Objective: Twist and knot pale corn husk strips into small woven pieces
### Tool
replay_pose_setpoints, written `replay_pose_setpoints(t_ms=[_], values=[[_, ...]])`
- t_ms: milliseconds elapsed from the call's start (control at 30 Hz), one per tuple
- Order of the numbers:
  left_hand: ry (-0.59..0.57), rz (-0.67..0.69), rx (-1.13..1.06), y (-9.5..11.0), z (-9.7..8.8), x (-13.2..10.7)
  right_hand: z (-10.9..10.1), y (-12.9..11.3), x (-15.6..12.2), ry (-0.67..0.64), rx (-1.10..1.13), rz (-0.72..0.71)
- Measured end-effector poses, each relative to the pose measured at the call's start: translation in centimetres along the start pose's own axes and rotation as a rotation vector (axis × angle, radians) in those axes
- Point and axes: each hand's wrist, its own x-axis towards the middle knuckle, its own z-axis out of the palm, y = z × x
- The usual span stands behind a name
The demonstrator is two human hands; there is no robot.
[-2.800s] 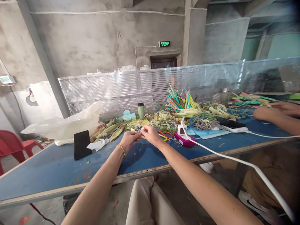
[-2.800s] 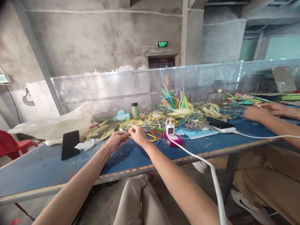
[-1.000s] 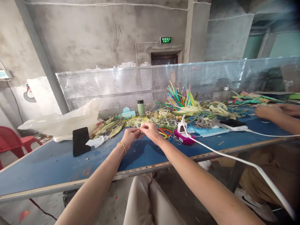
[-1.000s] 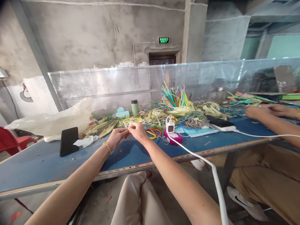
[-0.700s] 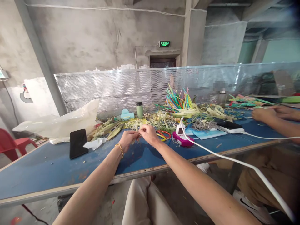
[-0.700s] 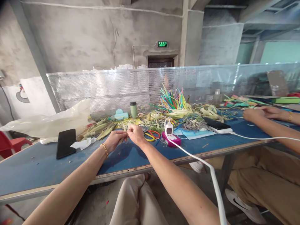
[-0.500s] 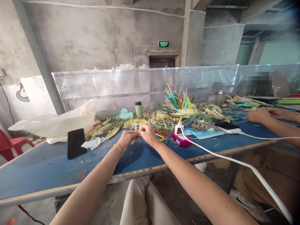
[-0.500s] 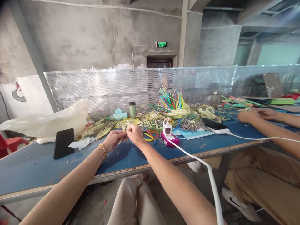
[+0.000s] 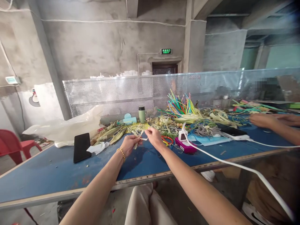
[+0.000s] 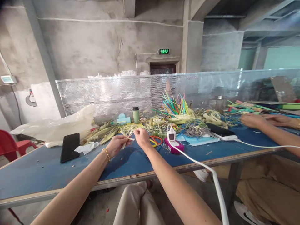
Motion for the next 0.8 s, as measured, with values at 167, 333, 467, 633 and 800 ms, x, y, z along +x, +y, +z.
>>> replay_pose_setpoints(t_ms=[167,333,467,633,800], values=[[-0.05,0.038,0.164,-0.2,-0.1,0.0,0.0,-0.3,-0.1,-0.005,-0.129,-0.23],[-0.045,0.009,0.199,0.1,-0.1,-0.2,0.3,-0.5,-0.2,-0.2,-0.037,-0.183],[-0.042,-0.013,0.124,0.1,-0.3,-0.1,0.2,-0.7,-0.1,-0.206,0.009,-0.125],[-0.08,-0.038,0.078,0.0,-0.3,-0.1,0.1,-1.1,-0.4,-0.222,-0.015,-0.117],[-0.107,-0.072,0.049,0.4,-0.3,-0.4,0.1,-1.3,-0.6,-0.226,-0.011,-0.131]])
